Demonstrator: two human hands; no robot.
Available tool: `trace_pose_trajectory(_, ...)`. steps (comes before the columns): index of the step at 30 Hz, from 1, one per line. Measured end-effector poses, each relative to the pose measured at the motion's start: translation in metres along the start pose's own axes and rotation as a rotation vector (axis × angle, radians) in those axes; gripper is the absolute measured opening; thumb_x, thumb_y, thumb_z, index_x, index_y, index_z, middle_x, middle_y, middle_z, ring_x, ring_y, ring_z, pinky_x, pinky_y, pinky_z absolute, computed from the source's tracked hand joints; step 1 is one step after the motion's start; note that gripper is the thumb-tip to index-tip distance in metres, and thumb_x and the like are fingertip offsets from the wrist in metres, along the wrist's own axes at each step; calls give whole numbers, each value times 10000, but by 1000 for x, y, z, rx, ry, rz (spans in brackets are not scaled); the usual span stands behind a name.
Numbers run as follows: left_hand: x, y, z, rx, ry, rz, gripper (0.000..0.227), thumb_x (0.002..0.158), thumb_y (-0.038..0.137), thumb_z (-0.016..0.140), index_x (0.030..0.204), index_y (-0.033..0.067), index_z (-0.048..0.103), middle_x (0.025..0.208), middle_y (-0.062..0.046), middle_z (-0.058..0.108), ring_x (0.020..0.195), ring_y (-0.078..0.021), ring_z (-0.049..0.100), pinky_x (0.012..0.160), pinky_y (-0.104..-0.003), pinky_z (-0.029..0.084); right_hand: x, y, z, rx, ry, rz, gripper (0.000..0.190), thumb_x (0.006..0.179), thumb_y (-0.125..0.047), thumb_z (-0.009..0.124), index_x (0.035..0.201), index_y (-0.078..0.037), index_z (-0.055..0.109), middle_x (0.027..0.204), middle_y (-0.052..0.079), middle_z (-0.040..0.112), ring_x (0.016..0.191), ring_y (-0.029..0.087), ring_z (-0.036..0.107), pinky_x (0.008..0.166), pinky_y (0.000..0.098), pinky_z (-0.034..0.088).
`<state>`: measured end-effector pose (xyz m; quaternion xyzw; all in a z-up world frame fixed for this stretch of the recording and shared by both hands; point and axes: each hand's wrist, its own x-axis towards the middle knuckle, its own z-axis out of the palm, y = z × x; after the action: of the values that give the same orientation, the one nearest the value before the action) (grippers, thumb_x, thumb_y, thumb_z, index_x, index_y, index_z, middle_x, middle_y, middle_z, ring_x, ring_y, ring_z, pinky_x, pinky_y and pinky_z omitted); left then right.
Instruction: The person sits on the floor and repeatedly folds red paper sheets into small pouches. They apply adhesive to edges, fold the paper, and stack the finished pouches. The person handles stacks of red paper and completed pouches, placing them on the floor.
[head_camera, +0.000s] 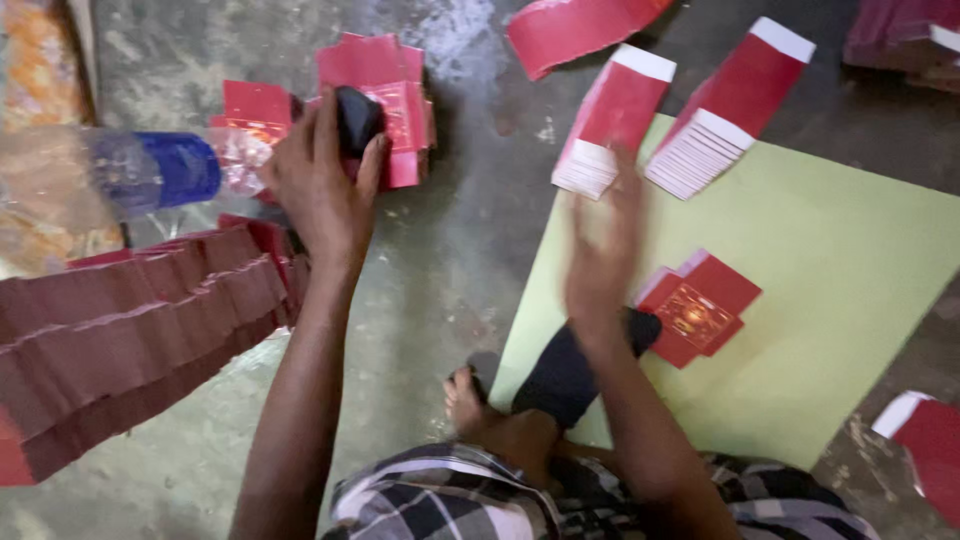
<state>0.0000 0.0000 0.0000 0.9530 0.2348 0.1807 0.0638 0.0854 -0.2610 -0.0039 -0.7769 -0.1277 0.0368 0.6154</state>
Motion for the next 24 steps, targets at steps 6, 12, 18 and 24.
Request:
trace_pose_trajectory(6, -56, 103, 14, -553, -146, 291, 284, 848, 124, 793, 1120, 98, 717, 1182, -149, 718, 1082, -350, 646, 913, -489, 465, -131, 72, -154, -554, 213, 274, 804, 1083, -133, 717, 1637, 77, 174, 1656, 303, 284, 1538, 377, 334, 1251, 464, 320)
trace_pose_trajectory(12, -128, 221, 47, -660, -459, 782, 373, 892, 229, 700, 1235, 85, 675, 1217, -87, 669, 1181, -238, 606, 955, -395, 469, -158, 104, -166, -72, 352, 486, 820, 965, -145, 729, 1576, 48, 217, 1569, 215, 373, 1430, 277, 429, 1082, 385, 456)
trace_pose_trajectory(18, -140, 236, 58, -598, -513, 739, 369, 924, 291, 700, 1232, 87, 686, 1158, -43, 668, 1165, -222, 611, 925, -392, 471, -125, 134, -212, 227, 231, 788, 611, 974, -107, 726, 1511, 40, 476, 1297, 126, 627, 1139, 190, 594, 943, 328, 490)
trace_pose_trajectory(24, -134, 235, 59, -613, -538, 696, 320, 930, 277, 694, 1207, 117, 713, 1172, -37, 685, 1159, -220, 615, 934, -393, 479, -116, 118, -212, 295, 124, 772, 433, 960, -103, 656, 1354, -59, 481, 1186, 69, 694, 1026, 130, 655, 822, 287, 511)
